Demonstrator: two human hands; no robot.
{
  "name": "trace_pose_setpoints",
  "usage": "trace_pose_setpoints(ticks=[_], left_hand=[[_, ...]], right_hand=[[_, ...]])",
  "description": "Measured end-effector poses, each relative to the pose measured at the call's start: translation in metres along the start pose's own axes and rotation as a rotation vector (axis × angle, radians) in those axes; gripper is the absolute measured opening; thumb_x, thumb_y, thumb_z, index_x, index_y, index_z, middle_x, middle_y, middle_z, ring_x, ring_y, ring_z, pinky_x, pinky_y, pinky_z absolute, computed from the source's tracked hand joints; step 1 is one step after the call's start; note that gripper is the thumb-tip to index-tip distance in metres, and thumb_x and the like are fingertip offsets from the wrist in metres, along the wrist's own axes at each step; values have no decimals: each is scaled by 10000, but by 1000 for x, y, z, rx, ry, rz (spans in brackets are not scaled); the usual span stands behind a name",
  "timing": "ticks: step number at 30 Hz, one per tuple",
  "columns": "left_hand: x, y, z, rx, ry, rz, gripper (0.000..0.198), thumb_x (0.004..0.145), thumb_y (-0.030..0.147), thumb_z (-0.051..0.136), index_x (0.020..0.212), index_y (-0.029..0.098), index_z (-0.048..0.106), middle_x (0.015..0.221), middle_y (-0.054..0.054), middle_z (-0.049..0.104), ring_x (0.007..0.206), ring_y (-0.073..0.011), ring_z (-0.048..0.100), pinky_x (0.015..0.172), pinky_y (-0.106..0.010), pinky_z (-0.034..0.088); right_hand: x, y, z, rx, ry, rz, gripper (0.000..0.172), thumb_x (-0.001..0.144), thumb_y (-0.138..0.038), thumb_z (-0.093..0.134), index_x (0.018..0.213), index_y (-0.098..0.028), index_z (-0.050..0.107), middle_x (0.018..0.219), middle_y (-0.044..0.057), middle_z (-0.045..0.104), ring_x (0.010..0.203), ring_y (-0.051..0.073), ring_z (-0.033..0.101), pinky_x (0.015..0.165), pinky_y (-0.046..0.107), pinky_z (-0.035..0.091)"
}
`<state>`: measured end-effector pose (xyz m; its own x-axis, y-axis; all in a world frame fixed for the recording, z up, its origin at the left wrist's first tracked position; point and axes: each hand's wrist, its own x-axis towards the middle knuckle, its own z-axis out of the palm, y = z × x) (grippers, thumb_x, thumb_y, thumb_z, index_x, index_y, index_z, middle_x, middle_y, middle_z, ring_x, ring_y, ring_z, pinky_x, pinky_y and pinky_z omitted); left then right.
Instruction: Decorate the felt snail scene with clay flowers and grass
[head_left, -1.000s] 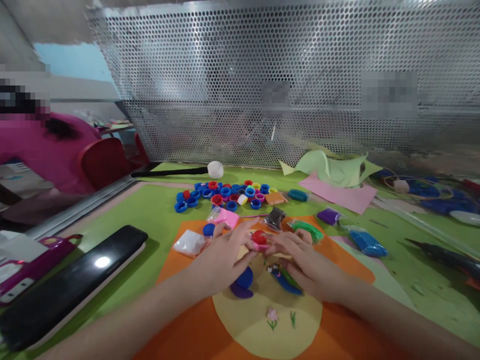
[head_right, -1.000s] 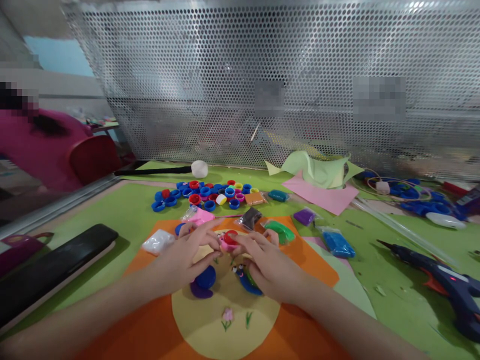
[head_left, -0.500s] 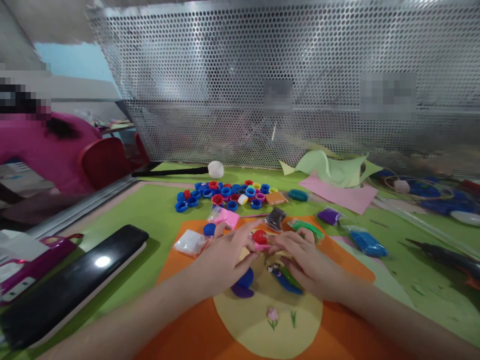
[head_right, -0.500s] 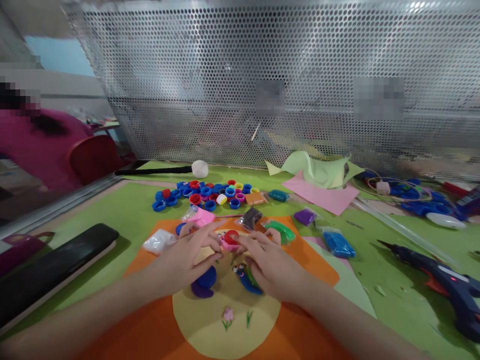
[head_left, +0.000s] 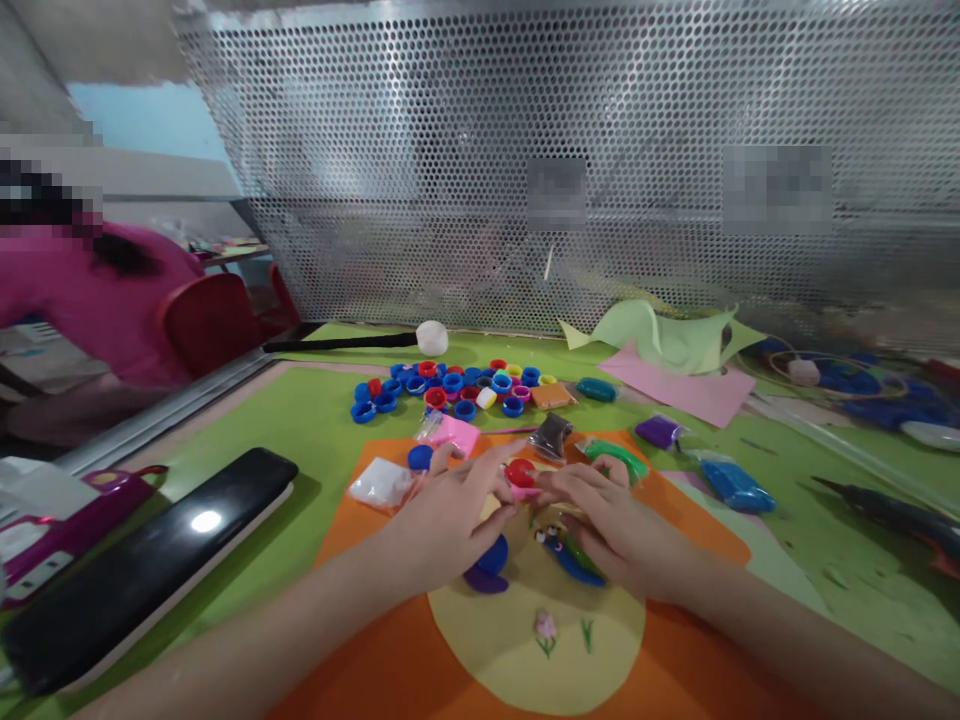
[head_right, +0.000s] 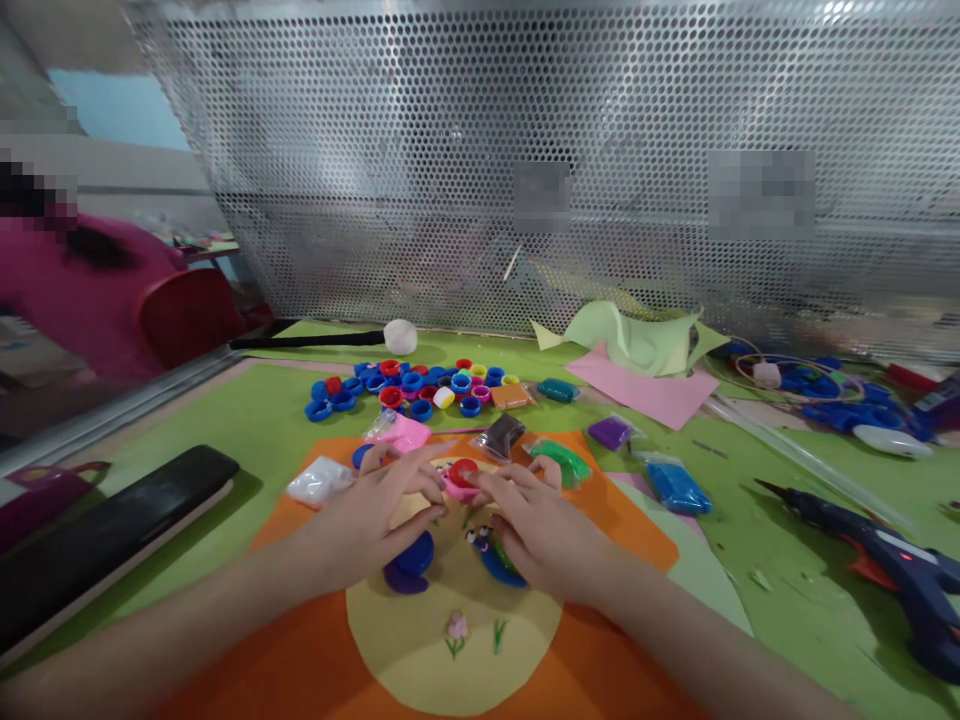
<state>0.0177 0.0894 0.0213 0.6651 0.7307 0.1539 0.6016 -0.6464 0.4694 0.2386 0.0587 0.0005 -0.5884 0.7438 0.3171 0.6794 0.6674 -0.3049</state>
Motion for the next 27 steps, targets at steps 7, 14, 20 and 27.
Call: trace_pose_setpoints(ticks=[7, 14, 20, 27], left_hand=[[1, 3, -1, 7, -33, 11, 521, 862, 195, 435, 1325, 272, 208, 970, 15, 675, 1052, -219, 529, 943, -424, 278], [6, 6, -2, 17, -90, 48, 544, 880, 225, 442, 1347, 268, 166, 948, 18, 693, 1068, -206, 531, 954, -439, 249], [14, 10, 1, 74, -105, 37, 581, 850, 193, 449, 1366, 247, 188, 1073, -38, 639, 1097, -228, 501, 892, -381, 371], [15, 6, 3, 120, -71, 28, 585, 838, 160, 449, 1360, 231, 195, 1021, -41, 630, 1013, -212, 550, 817, -338, 440]], right_hand=[[-2, 2, 1, 10, 0, 9, 456, 815, -57, 316, 1256, -173, 306, 1147, 136, 530, 1092, 237, 461, 881, 468, 391], [1, -1, 0, 36, -43, 36, 431, 792, -62, 365, 1213, -153, 374, 1091, 140, 539, 998, 241, 500, 805, 421, 439], [2, -3, -3, 33, -41, 49, 364, 801, -67, 380, 1154, -155, 409, 1068, 133, 540, 978, 239, 483, 817, 422, 412], [3, -1, -4, 20, -52, 40, 369, 801, -69, 402, 1164, -131, 427, 1040, 138, 552, 993, 242, 463, 812, 418, 397]])
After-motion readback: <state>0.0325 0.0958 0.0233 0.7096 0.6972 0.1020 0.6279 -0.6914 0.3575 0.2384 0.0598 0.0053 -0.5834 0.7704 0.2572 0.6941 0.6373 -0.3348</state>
